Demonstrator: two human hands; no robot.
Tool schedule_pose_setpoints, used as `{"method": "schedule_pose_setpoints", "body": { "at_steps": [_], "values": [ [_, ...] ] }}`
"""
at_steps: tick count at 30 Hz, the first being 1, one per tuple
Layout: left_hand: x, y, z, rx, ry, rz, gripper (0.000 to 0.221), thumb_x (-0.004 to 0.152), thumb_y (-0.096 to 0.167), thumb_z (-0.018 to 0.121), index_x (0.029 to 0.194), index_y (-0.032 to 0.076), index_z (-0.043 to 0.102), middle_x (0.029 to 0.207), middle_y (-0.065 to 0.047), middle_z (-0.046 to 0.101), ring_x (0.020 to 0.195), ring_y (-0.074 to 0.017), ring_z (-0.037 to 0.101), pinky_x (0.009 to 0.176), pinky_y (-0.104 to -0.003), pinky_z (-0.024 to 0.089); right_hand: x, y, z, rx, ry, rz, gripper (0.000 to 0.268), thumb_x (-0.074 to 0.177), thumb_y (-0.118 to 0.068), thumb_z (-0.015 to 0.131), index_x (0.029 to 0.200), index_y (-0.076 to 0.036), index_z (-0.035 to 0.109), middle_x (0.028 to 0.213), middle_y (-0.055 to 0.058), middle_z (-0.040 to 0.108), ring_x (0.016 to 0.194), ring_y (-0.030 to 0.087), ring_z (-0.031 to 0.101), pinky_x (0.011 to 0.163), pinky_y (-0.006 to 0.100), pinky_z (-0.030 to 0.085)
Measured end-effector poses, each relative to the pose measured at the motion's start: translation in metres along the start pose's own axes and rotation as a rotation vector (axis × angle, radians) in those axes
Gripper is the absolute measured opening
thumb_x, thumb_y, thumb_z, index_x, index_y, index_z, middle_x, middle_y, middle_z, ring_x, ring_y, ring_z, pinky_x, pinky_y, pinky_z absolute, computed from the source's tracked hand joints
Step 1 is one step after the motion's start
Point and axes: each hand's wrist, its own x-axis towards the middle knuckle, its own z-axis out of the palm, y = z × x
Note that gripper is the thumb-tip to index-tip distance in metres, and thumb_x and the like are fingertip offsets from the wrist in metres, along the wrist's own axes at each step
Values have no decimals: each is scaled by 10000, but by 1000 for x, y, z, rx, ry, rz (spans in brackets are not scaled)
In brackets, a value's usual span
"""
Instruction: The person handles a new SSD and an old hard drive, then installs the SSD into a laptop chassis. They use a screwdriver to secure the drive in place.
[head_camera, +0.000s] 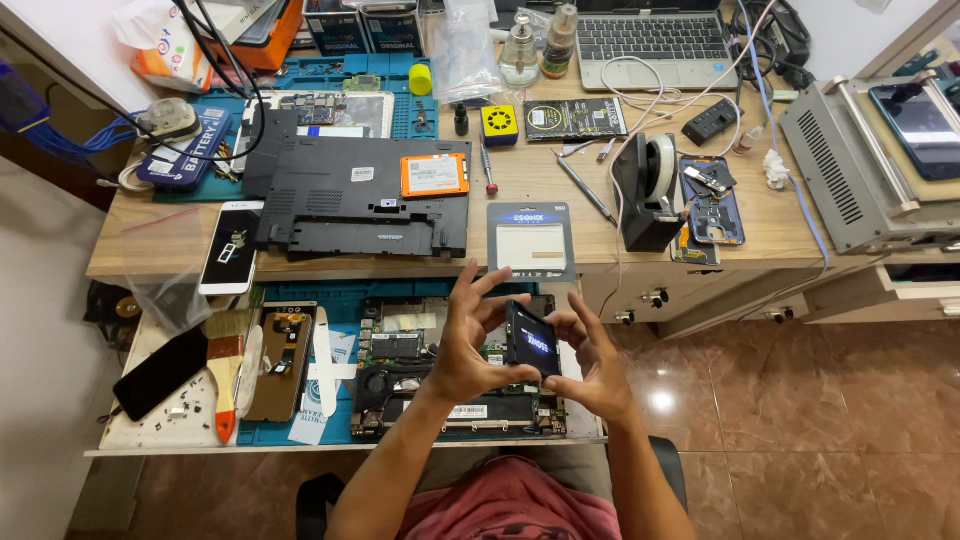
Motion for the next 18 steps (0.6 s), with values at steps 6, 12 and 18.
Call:
{"method": "schedule_pose_setpoints", "body": {
  "at_steps": [6,12,18],
  "values": [
    [-10,-10,4,-27,9,-16,1213,524,171,885,1412,26,70,1298,-246,370,1136,-363,494,948,-428,439,-7,-8,-1,-45,34,-26,1038,572,-101,845,1397,26,228,1100,236,541,1012,283,544,937,430,382],
    [-16,-22,-13,80,-115,-144,1146,517,197,890,1400,5,185,1274,-200,474,1184,-342,470,978,-434,395,-12,-16,-3,-259,116,-105,1005,571,-125,842,1373,65,267,1079,248,549,982,304,556,913,433,401],
    [-19,-13,-14,285,-162,-203,1146,509,284,880,1409,52,210,1406,-175,333,1261,-366,359,1003,-486,343,-6,-29,5,-427,87,-104,1010,552,-92,839,1380,32,273,1102,223,567,1011,303,561,910,425,421]
  ]
}}
